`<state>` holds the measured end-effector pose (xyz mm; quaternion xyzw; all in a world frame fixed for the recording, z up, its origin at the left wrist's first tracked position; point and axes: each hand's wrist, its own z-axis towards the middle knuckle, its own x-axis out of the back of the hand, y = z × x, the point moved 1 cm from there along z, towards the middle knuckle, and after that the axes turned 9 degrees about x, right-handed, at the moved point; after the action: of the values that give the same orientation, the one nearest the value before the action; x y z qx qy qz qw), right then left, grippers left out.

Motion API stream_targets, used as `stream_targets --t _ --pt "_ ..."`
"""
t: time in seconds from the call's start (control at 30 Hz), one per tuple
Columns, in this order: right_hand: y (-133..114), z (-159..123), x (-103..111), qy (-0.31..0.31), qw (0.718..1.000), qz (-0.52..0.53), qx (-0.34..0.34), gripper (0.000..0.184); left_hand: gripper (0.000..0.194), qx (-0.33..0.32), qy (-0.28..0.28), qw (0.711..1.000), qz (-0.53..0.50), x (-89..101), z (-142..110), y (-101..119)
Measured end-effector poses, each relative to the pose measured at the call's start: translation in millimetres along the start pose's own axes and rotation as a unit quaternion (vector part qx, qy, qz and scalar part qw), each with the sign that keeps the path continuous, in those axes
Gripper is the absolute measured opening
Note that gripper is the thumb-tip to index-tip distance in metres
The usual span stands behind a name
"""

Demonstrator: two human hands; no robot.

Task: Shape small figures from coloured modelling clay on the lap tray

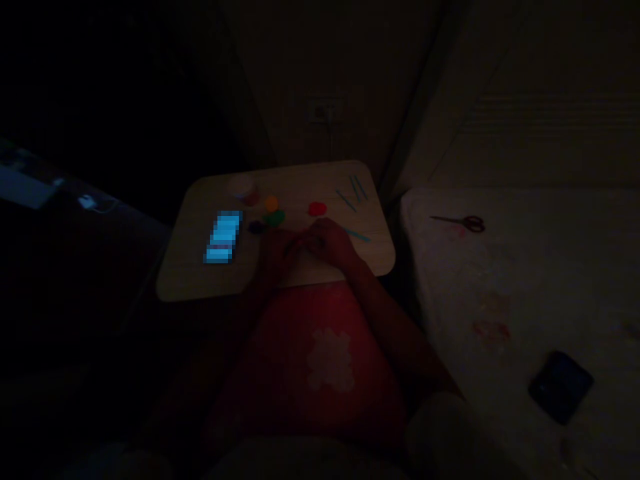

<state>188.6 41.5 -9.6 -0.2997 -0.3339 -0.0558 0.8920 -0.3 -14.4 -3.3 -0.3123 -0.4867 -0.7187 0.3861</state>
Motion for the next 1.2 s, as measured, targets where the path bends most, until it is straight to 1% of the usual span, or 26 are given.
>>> stream_targets --t 0.17,0.33,0.43,0.6,0.67,0.73,0.83,0.93,1.03,1.1,1.2 --pt "-3.3 0.4 2.2 0.042 0.999 -0.002 -0.013 0.016 0.025 -0.001 -0.002 1.000 -0.006 -0.1 0.2 0.1" --pt "0.8 -1.4 -0.1 0.032 0.998 -0.023 -0.038 0.018 0.024 -0.006 -0.007 1.000 -0.005 -0.7 0.9 -0.4" --pt "1.7 -1.1 0.8 0.043 0.997 -0.031 -0.057 0.023 0.024 -0.005 -0.006 1.000 -0.009 -0.2 1.1 0.0" --pt "-3.1 0.7 7.0 0.076 0.995 0.033 -0.060 0.020 0.024 -0.004 -0.007 1.000 -0.003 -0.5 1.3 -0.2" --pt "-4.2 0.2 8.5 0.099 0.990 0.058 -0.079 0.016 0.024 -0.007 -0.007 1.000 0.002 -0.6 1.3 0.3" --pt "-4.3 -0.9 8.1 0.105 0.986 0.073 -0.106 0.015 0.023 -0.012 -0.010 1.000 0.007 -0.1 1.2 1.6" --pt "-3.5 -2.8 5.1 0.104 0.981 0.098 -0.129 0.017 0.023 -0.017 -0.017 1.000 0.002 1.7 0.9 3.6" --pt "-2.0 -4.0 2.5 0.118 0.974 0.127 -0.143 0.021 0.024 -0.016 0.001 1.000 -0.012 4.4 0.2 3.9" --pt "-0.8 -3.7 2.1 0.087 0.979 0.113 -0.146 0.021 0.027 -0.019 0.017 1.000 -0.019 6.6 -1.0 3.1" --pt "-1.3 -2.8 2.9 0.063 0.984 0.105 -0.131 0.021 0.030 -0.021 0.024 0.999 -0.019 7.4 -1.7 2.4" --pt "-4.7 -1.8 4.1 0.048 0.985 0.123 -0.110 0.017 0.030 -0.023 0.027 0.999 -0.011 7.4 -1.6 1.2"
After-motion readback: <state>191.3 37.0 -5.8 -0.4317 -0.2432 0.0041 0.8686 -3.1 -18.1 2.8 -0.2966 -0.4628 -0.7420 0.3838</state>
